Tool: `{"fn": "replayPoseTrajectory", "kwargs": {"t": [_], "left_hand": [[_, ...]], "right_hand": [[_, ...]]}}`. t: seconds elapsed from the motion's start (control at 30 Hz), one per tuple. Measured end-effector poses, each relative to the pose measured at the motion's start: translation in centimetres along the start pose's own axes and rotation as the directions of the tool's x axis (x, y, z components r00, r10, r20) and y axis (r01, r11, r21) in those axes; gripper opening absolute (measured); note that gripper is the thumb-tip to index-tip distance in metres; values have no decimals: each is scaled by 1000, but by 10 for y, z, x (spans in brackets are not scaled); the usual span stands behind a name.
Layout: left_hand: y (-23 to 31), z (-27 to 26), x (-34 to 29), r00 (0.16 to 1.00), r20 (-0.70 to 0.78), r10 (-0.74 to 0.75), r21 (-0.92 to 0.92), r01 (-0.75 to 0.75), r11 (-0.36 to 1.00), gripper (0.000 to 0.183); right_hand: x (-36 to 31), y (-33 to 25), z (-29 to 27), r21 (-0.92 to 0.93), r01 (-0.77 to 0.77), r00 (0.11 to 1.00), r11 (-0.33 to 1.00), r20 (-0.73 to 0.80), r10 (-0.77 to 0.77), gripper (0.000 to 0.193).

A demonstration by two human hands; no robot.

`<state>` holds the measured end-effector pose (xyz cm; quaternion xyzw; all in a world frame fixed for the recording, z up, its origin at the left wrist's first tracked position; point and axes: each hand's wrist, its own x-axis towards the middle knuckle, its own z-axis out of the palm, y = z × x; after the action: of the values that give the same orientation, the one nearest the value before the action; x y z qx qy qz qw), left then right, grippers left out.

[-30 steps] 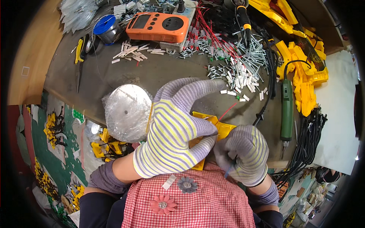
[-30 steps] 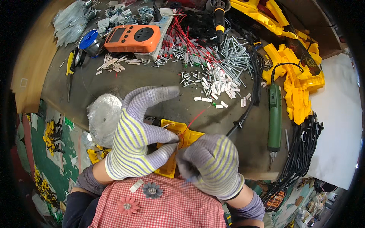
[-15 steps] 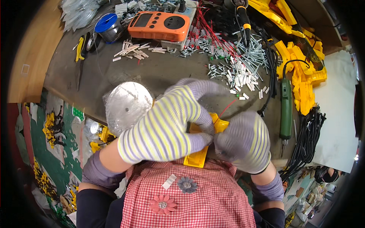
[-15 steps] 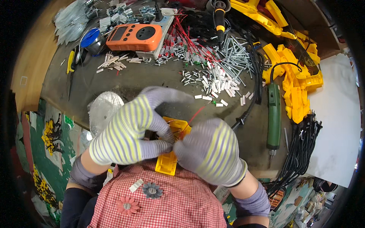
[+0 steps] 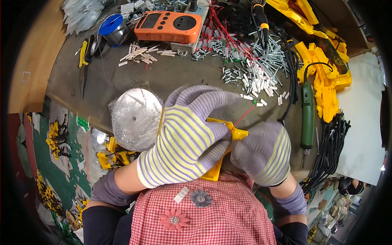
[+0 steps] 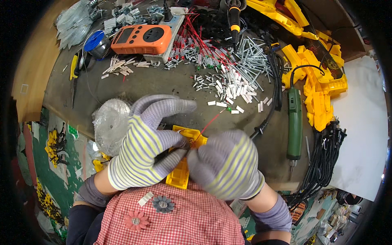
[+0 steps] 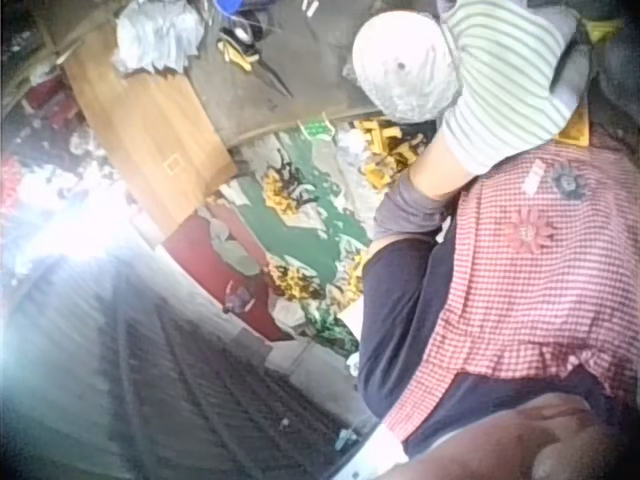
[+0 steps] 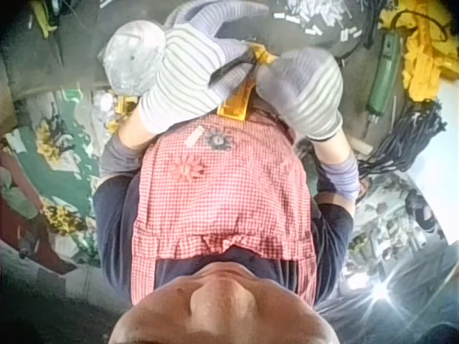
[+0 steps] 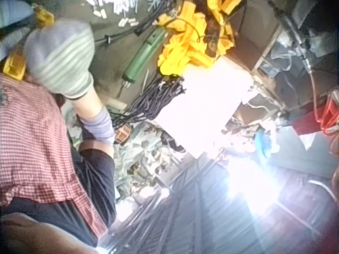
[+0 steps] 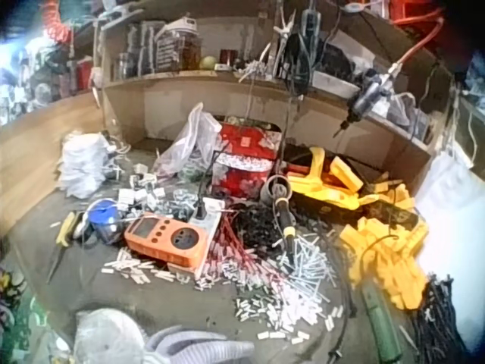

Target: Assemble internal components and wiring into a yellow plastic housing for an electronic device.

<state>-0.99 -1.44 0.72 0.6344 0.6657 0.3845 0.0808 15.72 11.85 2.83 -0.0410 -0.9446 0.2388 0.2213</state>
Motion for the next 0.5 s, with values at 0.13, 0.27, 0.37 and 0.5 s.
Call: {"fn": "replayPoseTrajectory", "kwargs": {"t": [0.13,0.27,0.37,0.5], "left_hand": [[-3,-6,-1,998,35,-51,-112,55,992,14],[-1,-8,2,997,57,-50,-150,58,987,11],[1,-4,-1,996,53,-65,-113,71,991,11],[7,-9,1,999,50,16,94,-20,995,22]], "right_hand": [[-7,-4,0,172,-185,982,967,3,188,15],[-4,-6,2,283,-391,920,876,109,376,15],[-9,6,11,35,-82,996,996,33,81,18],[-25,11,0,70,-65,996,995,-64,70,24]]}}
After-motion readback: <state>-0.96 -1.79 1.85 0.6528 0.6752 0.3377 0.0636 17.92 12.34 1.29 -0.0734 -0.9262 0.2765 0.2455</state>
